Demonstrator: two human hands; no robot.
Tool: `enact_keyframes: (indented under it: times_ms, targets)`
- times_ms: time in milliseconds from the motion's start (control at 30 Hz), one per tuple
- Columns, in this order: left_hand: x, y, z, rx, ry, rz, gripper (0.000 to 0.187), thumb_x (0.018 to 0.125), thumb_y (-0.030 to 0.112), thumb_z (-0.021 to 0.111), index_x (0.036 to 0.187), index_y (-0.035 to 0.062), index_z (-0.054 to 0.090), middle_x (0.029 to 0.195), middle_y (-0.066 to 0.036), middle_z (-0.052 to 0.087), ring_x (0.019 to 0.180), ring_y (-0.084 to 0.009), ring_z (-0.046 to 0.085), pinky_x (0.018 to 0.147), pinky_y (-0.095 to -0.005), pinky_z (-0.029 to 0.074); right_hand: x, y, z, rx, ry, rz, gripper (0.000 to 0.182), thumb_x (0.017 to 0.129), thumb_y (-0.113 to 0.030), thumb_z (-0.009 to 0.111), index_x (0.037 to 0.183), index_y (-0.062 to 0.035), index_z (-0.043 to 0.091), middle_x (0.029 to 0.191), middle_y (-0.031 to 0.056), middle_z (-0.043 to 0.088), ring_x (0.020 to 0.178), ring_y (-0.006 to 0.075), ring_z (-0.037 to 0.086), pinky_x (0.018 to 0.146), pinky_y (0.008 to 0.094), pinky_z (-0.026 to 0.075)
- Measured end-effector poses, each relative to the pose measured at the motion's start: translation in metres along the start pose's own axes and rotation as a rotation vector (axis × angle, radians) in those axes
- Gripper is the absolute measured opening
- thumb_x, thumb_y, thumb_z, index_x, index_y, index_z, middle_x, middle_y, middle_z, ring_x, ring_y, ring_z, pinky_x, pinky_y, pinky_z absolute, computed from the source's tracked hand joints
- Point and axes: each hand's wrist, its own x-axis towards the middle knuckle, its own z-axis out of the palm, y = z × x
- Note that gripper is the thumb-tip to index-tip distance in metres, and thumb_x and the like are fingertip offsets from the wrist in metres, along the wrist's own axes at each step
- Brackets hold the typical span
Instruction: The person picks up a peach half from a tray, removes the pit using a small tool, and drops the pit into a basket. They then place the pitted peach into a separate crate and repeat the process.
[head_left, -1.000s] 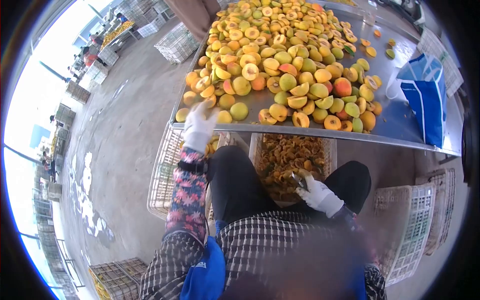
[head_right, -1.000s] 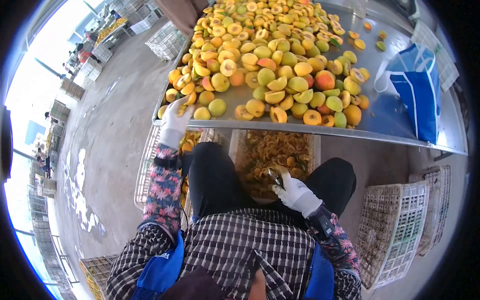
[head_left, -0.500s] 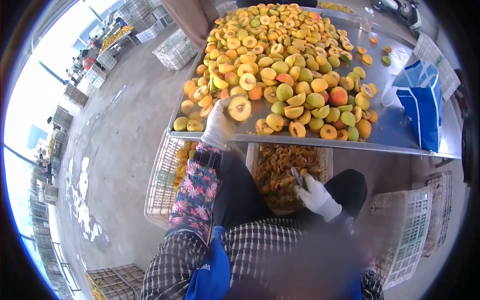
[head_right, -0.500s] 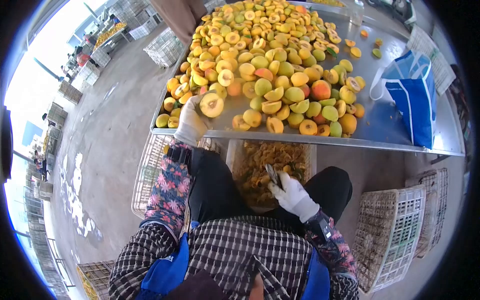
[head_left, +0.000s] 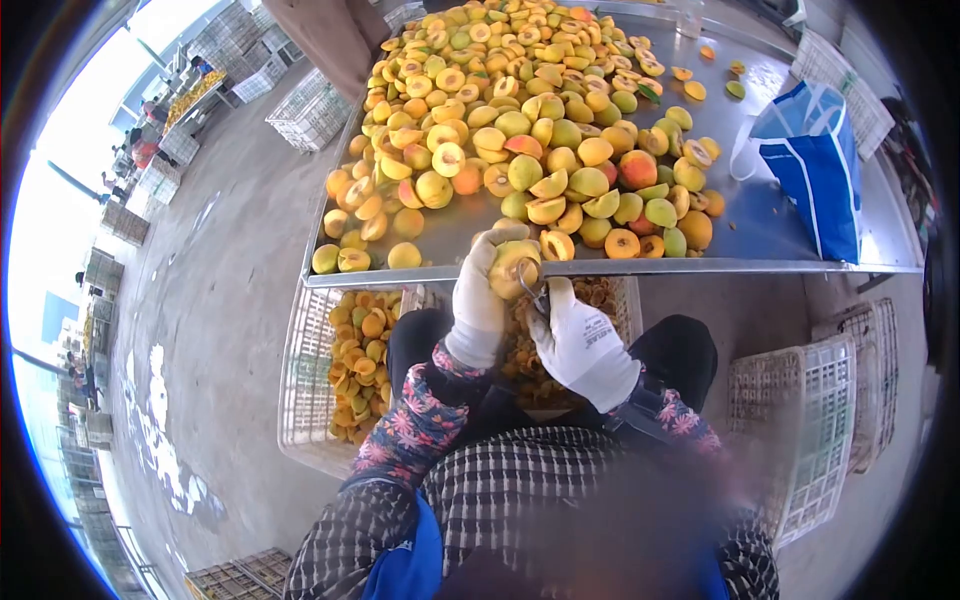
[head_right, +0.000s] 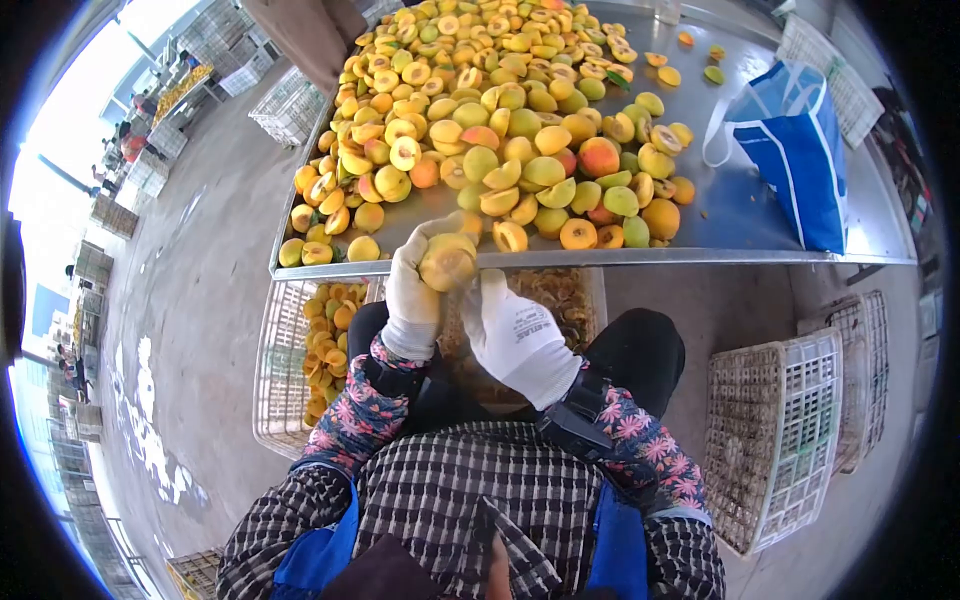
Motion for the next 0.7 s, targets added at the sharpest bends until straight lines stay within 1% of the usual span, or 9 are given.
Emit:
enact_keyframes:
  times_ms: [100, 200, 300, 433, 467, 533, 600, 667, 700]
  targets:
    - [-0.008, -0.008, 0.010, 0.053, 0.076, 0.087, 0.039, 0.101, 0.030, 0.036, 0.117, 0.0004, 0.055, 0.107, -0.011, 0.061, 0.096, -0.0189, 0.059, 0.086, -0.0295, 0.049, -0.004, 0.000, 0.009, 0.152, 0.032, -0.030, 0.035, 0.088, -0.008, 0.058, 0.117, 0.0038, 0.041, 0.077, 0.0214, 0.060, 0.069, 0.0411, 0.061, 0.058, 0.0454, 0.046]
    - [-0.011, -0.010, 0.015, 0.006, 0.169, 0.034, 0.039, 0.101, 0.031, 0.037, 0.115, 0.0006, 0.057, 0.103, -0.010, 0.062, 0.093, -0.0177, 0.060, 0.084, -0.0291, 0.049, -0.007, 0.004, 0.003, 0.112, -0.012, -0.039, 0.036, 0.088, -0.010, 0.059, 0.116, 0.0039, 0.042, 0.078, 0.0226, 0.060, 0.068, 0.0414, 0.060, 0.057, 0.0453, 0.046]
    - [-0.008, -0.008, 0.006, 0.033, 0.128, -0.074, 0.035, 0.100, 0.031, 0.043, 0.116, 0.0020, 0.056, 0.105, -0.014, 0.065, 0.091, -0.0187, 0.063, 0.081, -0.0286, 0.052, -0.005, 0.016, -0.002, -0.136, -0.090, -0.099, 0.036, 0.088, -0.012, 0.058, 0.117, 0.0036, 0.042, 0.075, 0.0231, 0.060, 0.066, 0.0419, 0.060, 0.055, 0.0457, 0.045]
    - [-0.006, -0.015, -0.003, 0.058, 0.124, -0.100, 0.039, 0.100, 0.037, 0.045, 0.115, 0.0034, 0.057, 0.101, -0.010, 0.066, 0.089, -0.0171, 0.063, 0.080, -0.0290, 0.051, -0.004, 0.012, -0.010, -0.029, -0.172, -0.002, 0.028, 0.091, -0.021, 0.057, 0.105, 0.0006, 0.045, 0.078, 0.0240, 0.062, 0.071, 0.0418, 0.062, 0.059, 0.0472, 0.049]
    - [-0.005, -0.014, -0.006, 0.099, 0.106, -0.095, 0.040, 0.100, 0.038, 0.045, 0.115, 0.0036, 0.058, 0.099, -0.008, 0.066, 0.089, -0.0166, 0.063, 0.079, -0.0287, 0.051, -0.005, 0.013, -0.007, 0.154, -0.097, -0.096, 0.030, 0.091, -0.020, 0.056, 0.108, 0.0020, 0.046, 0.084, 0.0237, 0.063, 0.077, 0.0411, 0.063, 0.061, 0.0449, 0.049]
    - [-0.002, -0.018, -0.017, 0.302, -0.006, 0.032, 0.044, 0.102, 0.042, 0.042, 0.116, 0.0027, 0.058, 0.099, -0.006, 0.065, 0.088, -0.0136, 0.062, 0.075, -0.0269, 0.050, -0.004, 0.016, -0.008, 0.263, -0.191, -0.031, 0.032, 0.093, -0.020, 0.057, 0.111, 0.0030, 0.046, 0.089, 0.0251, 0.063, 0.083, 0.0424, 0.063, 0.066, 0.0452, 0.048]
    - [-0.003, -0.024, -0.019, 0.305, -0.021, 0.089, 0.052, 0.103, 0.045, 0.036, 0.120, 0.0003, 0.054, 0.101, -0.009, 0.065, 0.090, -0.0152, 0.062, 0.078, -0.0277, 0.050, -0.001, 0.024, -0.010, 0.371, -0.228, 0.001, 0.033, 0.094, -0.022, 0.056, 0.113, 0.0024, 0.046, 0.092, 0.0268, 0.062, 0.087, 0.0442, 0.062, 0.069, 0.0468, 0.047]
    - [-0.008, -0.025, -0.012, 0.266, 0.012, 0.125, 0.051, 0.102, 0.045, 0.039, 0.120, 0.0000, 0.053, 0.102, -0.012, 0.065, 0.092, -0.0211, 0.063, 0.084, -0.0330, 0.051, -0.001, 0.022, -0.018, 0.294, -0.277, 0.074, 0.036, 0.095, -0.024, 0.056, 0.117, 0.0022, 0.046, 0.091, 0.0284, 0.062, 0.087, 0.0454, 0.061, 0.070, 0.0475, 0.047]
    - [-0.007, -0.023, -0.010, 0.117, 0.011, 0.034, 0.049, 0.101, 0.045, 0.041, 0.117, 0.0004, 0.054, 0.102, -0.013, 0.065, 0.093, -0.0234, 0.063, 0.084, -0.0355, 0.051, -0.001, 0.020, -0.021, 0.273, -0.277, 0.085, 0.039, 0.096, -0.028, 0.054, 0.120, 0.0010, 0.044, 0.090, 0.0275, 0.062, 0.087, 0.0451, 0.061, 0.071, 0.0473, 0.047]
